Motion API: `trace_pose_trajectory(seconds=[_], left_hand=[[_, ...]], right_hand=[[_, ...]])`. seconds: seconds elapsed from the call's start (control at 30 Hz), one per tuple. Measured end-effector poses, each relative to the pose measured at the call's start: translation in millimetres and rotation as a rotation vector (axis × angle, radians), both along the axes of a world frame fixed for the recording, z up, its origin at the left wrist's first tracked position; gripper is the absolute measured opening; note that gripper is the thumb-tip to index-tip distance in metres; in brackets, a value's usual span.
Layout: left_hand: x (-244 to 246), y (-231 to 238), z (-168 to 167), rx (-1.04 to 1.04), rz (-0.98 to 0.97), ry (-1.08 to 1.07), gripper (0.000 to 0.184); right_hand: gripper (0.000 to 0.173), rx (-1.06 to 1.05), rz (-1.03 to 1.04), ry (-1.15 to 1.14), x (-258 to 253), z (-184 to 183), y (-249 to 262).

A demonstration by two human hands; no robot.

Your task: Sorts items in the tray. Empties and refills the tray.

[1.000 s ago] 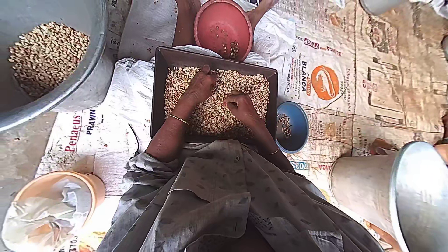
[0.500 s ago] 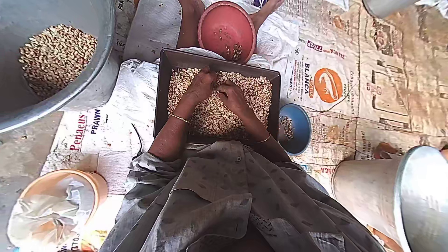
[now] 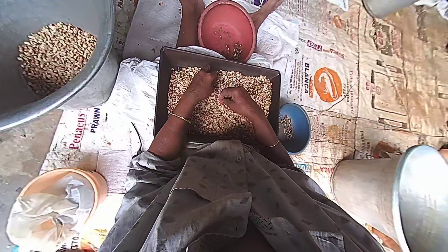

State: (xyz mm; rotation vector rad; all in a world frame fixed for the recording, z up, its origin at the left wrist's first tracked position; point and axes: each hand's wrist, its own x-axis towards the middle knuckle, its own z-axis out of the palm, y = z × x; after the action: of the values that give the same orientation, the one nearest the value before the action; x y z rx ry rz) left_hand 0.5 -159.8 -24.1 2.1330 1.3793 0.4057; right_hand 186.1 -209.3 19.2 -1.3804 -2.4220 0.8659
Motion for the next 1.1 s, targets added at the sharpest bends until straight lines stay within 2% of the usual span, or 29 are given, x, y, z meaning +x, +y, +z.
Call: trace_pose_trajectory(seconds=[0.07,0.1,0.17,0.2,0.3,0.4,0.5,0.63,0.8,0.87,0.97,1.0,1.07,1.1], left_hand=[[0,0,-1,0.002,-0.01,-0.003,0.025],[0,0,0,0.0,-0.017,-0.003,0.023],[-1,-2,-1,0.013,-0.023,-0.014,0.021],[-1,-3,-2,0.018,-0.027,-0.015,0.021],[0,-2,0,0.005,-0.025,0.002,0.022],[1,-2,2,-0.006,-0.028,0.02,0.022],[3,-2,1,-0.008,-0.023,0.032,0.023],[2,-2,0,-0.008,-0.023,0.027,0.021],[2,-3,0,-0.027,-0.015,0.031,0.022],[2,-3,-1,-0.02,-0.013,0.032,0.021],[3,-3,1,-0.017,-0.014,0.025,0.021],[3,-4,2,-0.012,-0.017,0.024,0.021],[2,-4,1,-0.012,-0.02,0.024,0.021],[2,-4,1,-0.005,-0.02,0.016,0.021]], right_hand=[[0.017,0.093,-0.085,0.239,8,6,4],[0.026,0.189,-0.19,0.366,12,10,12],[0.057,0.286,-0.334,0.474,29,24,34],[0.059,0.306,-0.39,0.467,41,28,41],[0.027,0.232,-0.472,0.246,64,27,32],[0.02,0.04,-0.442,-0.022,74,15,2],[0.02,0.009,-0.407,-0.178,80,-10,-19],[0.017,0.135,-0.466,-0.094,82,-26,-29],[0.017,0.023,-0.487,0.074,86,-13,-41],[0.015,-0.077,-0.357,0.101,84,-9,-52],[0.015,-0.246,0.008,0.02,74,-3,-61],[0.016,-0.249,0.038,0.038,69,1,-60],[0.02,-0.092,-0.168,0.254,63,10,-50],[0.03,0.029,-0.302,0.382,63,16,-39]])
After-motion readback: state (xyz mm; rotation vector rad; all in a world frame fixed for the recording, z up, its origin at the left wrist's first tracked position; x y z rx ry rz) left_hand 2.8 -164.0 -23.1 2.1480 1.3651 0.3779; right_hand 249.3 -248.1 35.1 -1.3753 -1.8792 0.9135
